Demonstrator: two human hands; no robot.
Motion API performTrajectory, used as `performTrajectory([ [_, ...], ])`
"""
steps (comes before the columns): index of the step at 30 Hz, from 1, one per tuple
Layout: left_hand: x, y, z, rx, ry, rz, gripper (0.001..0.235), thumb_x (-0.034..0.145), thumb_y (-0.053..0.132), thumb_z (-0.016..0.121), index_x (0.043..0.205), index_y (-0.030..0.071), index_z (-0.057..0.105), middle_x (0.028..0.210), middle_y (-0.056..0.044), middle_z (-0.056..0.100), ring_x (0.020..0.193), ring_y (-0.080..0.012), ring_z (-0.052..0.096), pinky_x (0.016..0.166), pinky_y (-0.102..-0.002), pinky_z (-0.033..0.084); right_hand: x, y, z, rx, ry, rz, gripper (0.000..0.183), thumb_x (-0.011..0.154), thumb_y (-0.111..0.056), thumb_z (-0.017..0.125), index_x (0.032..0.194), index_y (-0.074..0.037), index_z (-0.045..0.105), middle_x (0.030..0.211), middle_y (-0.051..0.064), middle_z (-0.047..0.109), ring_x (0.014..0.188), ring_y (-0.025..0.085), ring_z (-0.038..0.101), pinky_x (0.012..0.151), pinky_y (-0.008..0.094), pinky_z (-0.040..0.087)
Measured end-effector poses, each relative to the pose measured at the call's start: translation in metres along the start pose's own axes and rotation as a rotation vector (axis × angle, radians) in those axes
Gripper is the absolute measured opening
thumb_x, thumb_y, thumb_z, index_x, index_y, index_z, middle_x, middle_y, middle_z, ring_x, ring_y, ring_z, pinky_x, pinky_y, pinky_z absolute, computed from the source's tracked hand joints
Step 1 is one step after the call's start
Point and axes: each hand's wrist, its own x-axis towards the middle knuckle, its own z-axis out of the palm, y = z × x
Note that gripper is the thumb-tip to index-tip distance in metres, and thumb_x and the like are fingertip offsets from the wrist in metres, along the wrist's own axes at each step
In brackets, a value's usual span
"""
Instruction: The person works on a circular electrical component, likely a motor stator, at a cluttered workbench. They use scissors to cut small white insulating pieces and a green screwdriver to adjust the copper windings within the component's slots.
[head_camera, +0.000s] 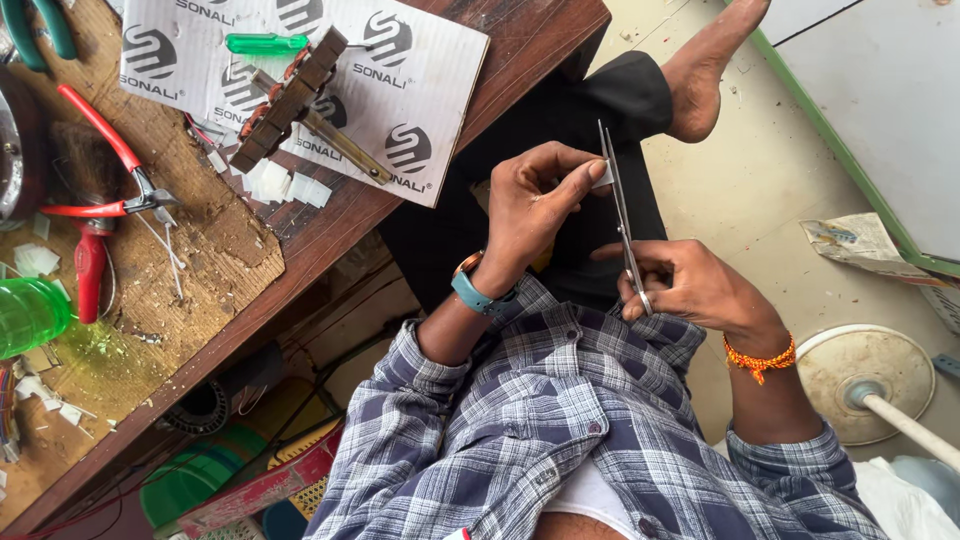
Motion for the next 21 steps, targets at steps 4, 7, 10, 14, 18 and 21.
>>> performTrajectory([
  [4,0.0,-0.001,-0.001,-0.008,0.006,0.001,0.022,0.097,0.021,0.074,0.101,-0.001,0.075,0.088,-0.008,0.079,0.082,-0.0125,0.078,0.062,-0.02,0.057,-0.002,-0.002,-0.001,-0.019,0.008,-0.024,0.055,0.079,0.001,0.067,0.134,0.003,0.064,0.077,0.006,0.075,0.074,0.012,0.073,0.072,0.026,0.059],
  [7,0.0,-0.003,-0.004,0.024,0.011,-0.014,0.022,0.096,0.022,0.074,0.101,0.0,0.075,0.088,-0.008,0.079,0.083,-0.0128,0.079,0.061,-0.02,0.059,-0.002,0.0,-0.001,-0.041,0.036,0.011,0.052,0.081,0.0,0.07,0.133,0.003,0.064,0.078,0.007,0.075,0.073,0.013,0.073,0.071,0.027,0.058],
  [10,0.002,-0.006,-0.008,-0.041,-0.004,-0.021,0.024,0.097,0.024,0.074,0.101,0.0,0.074,0.09,-0.008,0.079,0.084,-0.0132,0.078,0.062,-0.022,0.06,-0.001,0.003,-0.001,-0.061,0.055,0.001,0.052,0.081,0.001,0.068,0.133,0.004,0.066,0.079,0.008,0.075,0.074,0.012,0.072,0.072,0.027,0.057],
  [14,0.006,-0.011,-0.013,-0.048,-0.03,-0.03,0.025,0.096,0.025,0.074,0.1,0.001,0.075,0.09,-0.009,0.08,0.083,-0.0137,0.079,0.062,-0.023,0.063,0.0,0.006,-0.002,-0.027,0.04,-0.053,0.052,0.08,0.001,0.066,0.132,0.005,0.066,0.079,0.008,0.076,0.075,0.012,0.072,0.073,0.026,0.057],
  [18,0.007,-0.016,-0.017,-0.083,-0.052,-0.039,0.024,0.095,0.026,0.075,0.099,0.002,0.075,0.089,-0.009,0.079,0.083,-0.0137,0.079,0.062,-0.024,0.064,-0.004,0.007,0.0,-0.11,0.083,-0.013,0.051,0.08,0.001,0.068,0.131,0.004,0.068,0.079,0.01,0.078,0.074,0.013,0.072,0.069,0.026,0.054],
  [21,0.008,-0.019,-0.019,-0.124,-0.061,-0.054,0.024,0.096,0.025,0.074,0.101,0.001,0.075,0.088,-0.01,0.079,0.082,-0.0149,0.079,0.058,-0.024,0.061,-0.007,0.006,-0.003,-0.113,0.135,-0.007,0.05,0.081,0.003,0.066,0.13,0.003,0.069,0.081,0.012,0.08,0.075,0.013,0.073,0.071,0.027,0.056],
])
